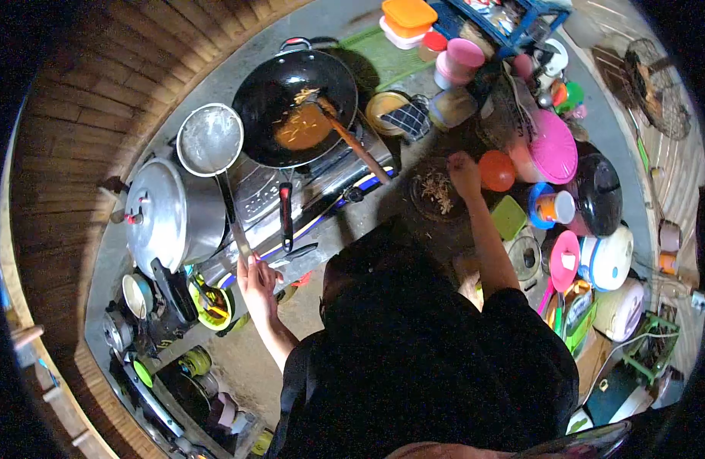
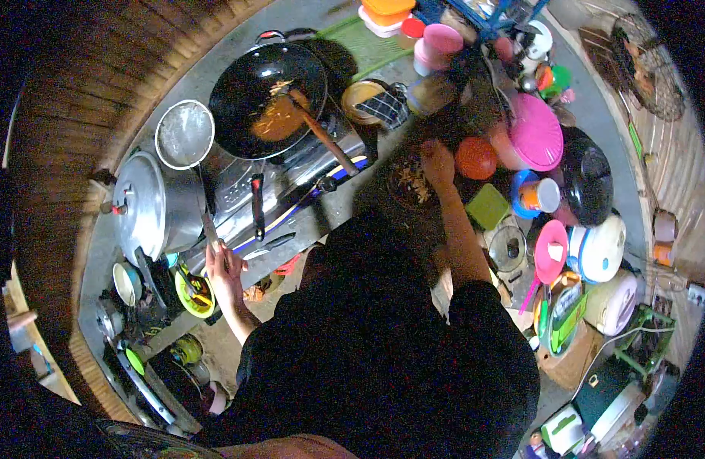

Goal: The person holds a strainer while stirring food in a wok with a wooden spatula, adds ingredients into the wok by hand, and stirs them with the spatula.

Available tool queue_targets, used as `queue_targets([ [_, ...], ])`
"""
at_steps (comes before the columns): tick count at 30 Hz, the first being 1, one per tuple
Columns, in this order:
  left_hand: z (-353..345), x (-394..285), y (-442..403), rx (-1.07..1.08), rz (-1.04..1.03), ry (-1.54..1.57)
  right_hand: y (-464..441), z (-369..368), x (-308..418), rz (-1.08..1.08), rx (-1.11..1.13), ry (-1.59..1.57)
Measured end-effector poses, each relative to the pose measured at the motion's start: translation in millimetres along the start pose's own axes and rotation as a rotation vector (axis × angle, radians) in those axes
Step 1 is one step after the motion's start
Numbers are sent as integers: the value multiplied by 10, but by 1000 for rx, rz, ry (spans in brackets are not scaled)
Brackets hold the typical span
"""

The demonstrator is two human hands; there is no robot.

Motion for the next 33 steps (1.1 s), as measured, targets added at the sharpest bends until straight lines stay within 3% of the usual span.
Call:
queue_targets([
  [5,-48,-26,-83,81,-15,-21,662,-222,-313,-176,176,311],
  [7,-64,-33,-95,99,-17,-27,828,-448,-466,-17,136,476],
  [11,-112,-86,-67,65,-11,-45,867,-559,-540,-23,201,461],
  [14,-68,-86,-62,78,-10,-56,850,-661,-755,-154,126,345],
  [17,-38,-89,-36,85,-16,-41,814,-622,-872,-296,78,150],
  [19,-25,-76,-27,40,-10,-40,776,-507,-807,-83,-82,-12],
  [20,-12,-67,-23,1,-5,-40,760,-475,-790,-79,-78,-12],
  [22,28,-47,-34,16,-16,-33,724,-387,-794,-272,-186,-421],
  [23,34,-40,-41,36,-26,-26,674,-345,-776,-267,-185,-420],
  [25,26,-52,-43,33,-23,-26,617,-358,-893,-784,-156,-1199],
  [29,31,-38,-60,34,-6,-15,567,-290,-901,-827,-120,-1219],
  [32,2,-50,-51,-13,37,13,554,-272,-901,-875,-39,-1444],
  [33,10,-42,-54,-19,36,17,520,-235,-825,-901,-105,-1479],
])
Point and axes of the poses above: each hand's wrist, its own y-axis away from the middle knuckle, its own z-axis out of the back of the hand, x = y × z, the point moved 2 cm from there along -y, towards the middle knuckle, and after that the axes turned 5 degrees about -y, right-handed, at the moved point
